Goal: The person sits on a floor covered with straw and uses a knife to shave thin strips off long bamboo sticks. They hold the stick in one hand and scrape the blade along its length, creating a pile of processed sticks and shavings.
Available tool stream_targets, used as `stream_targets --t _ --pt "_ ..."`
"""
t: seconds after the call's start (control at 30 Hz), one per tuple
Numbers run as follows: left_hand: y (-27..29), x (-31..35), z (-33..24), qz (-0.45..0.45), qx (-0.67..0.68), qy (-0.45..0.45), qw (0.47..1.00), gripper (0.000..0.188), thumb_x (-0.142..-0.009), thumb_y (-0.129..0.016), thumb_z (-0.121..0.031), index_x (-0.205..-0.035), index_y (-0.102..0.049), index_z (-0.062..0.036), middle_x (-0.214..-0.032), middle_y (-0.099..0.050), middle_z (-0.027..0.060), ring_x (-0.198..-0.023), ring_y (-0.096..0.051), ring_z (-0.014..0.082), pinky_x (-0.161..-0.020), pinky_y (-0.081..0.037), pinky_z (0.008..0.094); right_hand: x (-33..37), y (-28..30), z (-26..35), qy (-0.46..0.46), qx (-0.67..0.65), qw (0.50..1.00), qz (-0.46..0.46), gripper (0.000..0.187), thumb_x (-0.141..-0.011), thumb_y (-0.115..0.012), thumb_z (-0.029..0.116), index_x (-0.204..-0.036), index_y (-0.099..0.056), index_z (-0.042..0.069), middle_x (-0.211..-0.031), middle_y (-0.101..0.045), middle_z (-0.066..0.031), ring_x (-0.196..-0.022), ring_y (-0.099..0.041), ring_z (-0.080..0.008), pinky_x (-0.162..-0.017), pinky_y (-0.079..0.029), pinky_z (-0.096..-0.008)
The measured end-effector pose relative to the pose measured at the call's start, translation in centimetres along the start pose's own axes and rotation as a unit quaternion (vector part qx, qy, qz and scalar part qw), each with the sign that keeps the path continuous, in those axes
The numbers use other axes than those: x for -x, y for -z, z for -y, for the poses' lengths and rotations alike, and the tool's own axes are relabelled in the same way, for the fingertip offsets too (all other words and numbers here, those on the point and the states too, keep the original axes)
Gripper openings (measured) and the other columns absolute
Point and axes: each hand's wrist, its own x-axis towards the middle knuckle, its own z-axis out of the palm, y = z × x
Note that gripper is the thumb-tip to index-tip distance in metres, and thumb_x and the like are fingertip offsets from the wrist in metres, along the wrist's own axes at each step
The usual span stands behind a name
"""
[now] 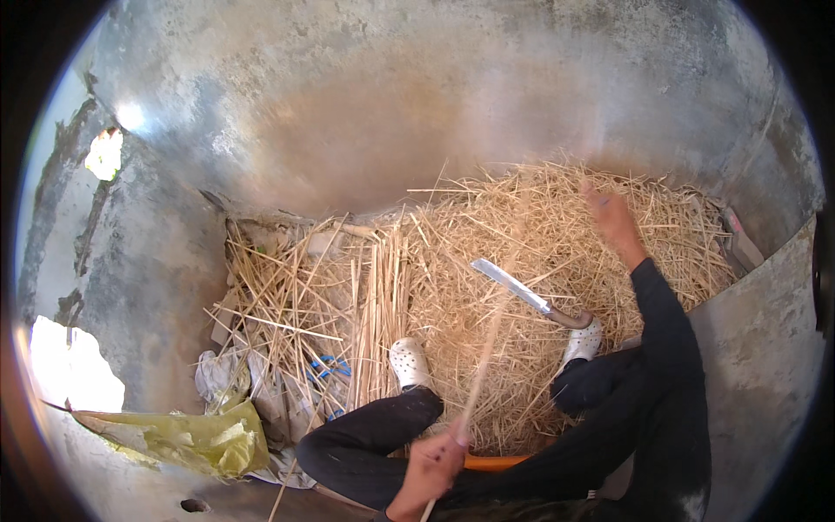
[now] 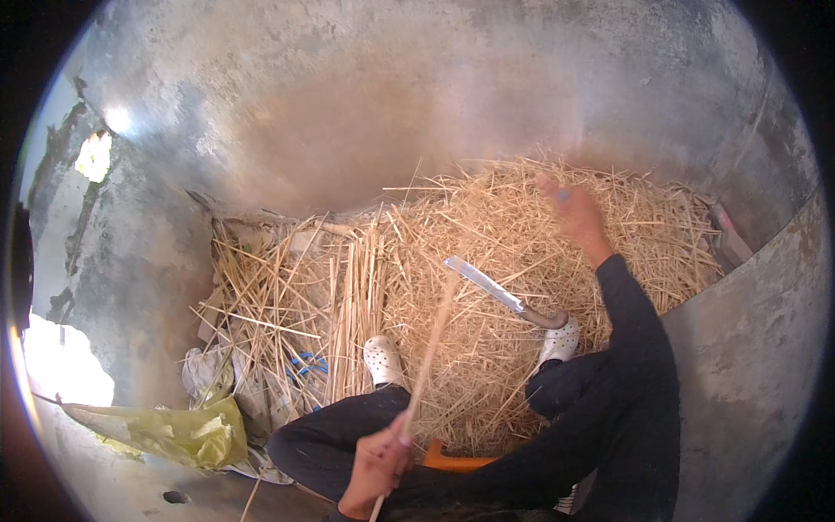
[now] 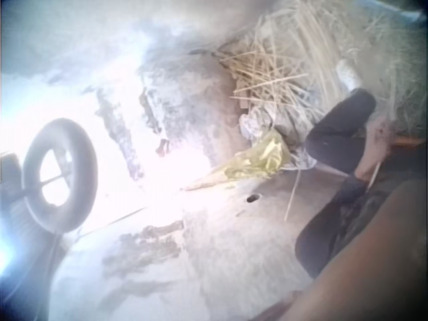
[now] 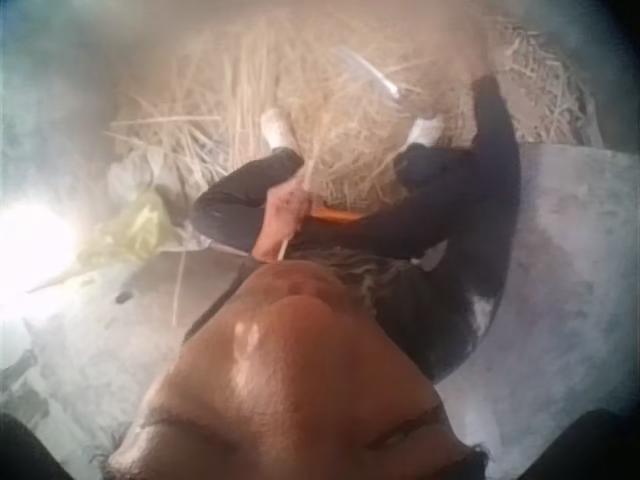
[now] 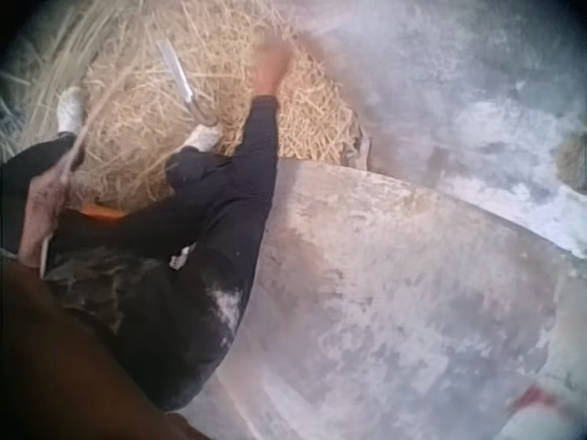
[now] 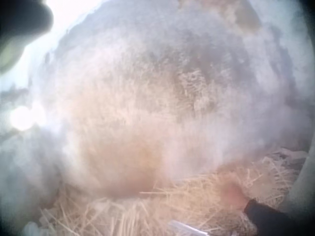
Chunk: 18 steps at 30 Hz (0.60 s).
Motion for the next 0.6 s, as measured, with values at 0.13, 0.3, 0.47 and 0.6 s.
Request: stream_targets --t 0.13,0.3,0.47,0.6 --pt "0.1 -2.3 -0.6 0.025 0.108 -0.049 0.993 0.039 -0.097 -0.054 -0.013 -0.135 -0.049 -0.0039 -0.059 -0.042 -0.0063 -0.048 -0.036 0.0009 -0.042 -0.03 0.0175 11.2 -5.8 6.8 0.256 0.139 0.946 0.143 0.047 -0.08 -0.063 0.059 -0.076 -0.073 0.013 -0.058 -0.061 -0.0093 -0.053 -0.061 -0.028 -0.051 -0.047 -0.0352" --pt "-1.0 -2.2 -0.8 0.006 0.012 -0.111 0.994 0.039 -0.096 -0.054 -0.011 -0.134 -0.049 -0.0019 -0.063 -0.047 -0.006 -0.051 -0.038 -0.0005 -0.046 -0.031 0.0161 12.9 -4.7 9.7 0.343 0.141 0.922 0.113 0.081 -0.076 -0.043 0.082 -0.073 -0.072 0.006 -0.043 -0.052 -0.0078 -0.04 -0.055 -0.0244 -0.043 -0.043 -0.0376" --pt "-1.1 -2.2 -1.1 -0.056 -0.175 -0.216 0.959 0.038 -0.093 -0.056 -0.005 -0.13 -0.051 0.0036 -0.064 -0.057 0.0042 -0.056 -0.05 0.003 -0.049 -0.039 0.0218 13.2 -5.1 9.2 0.389 0.111 0.91 0.092 0.073 -0.077 -0.05 0.076 -0.055 -0.062 0.008 -0.043 -0.049 -0.0076 -0.038 -0.052 -0.025 -0.039 -0.039 -0.0362" --pt "-0.4 -1.7 -1.1 -0.072 -0.33 -0.274 0.9 0.039 -0.086 -0.058 0.001 -0.126 -0.054 0.0042 -0.064 -0.058 0.0169 -0.053 -0.06 0.0174 -0.052 -0.046 0.0298 12.7 -5.2 9.7 0.362 0.14 0.916 0.096 0.074 -0.077 -0.05 0.076 -0.05 -0.058 0.007 -0.042 -0.048 -0.0084 -0.038 -0.052 -0.0243 -0.04 -0.041 -0.0354"
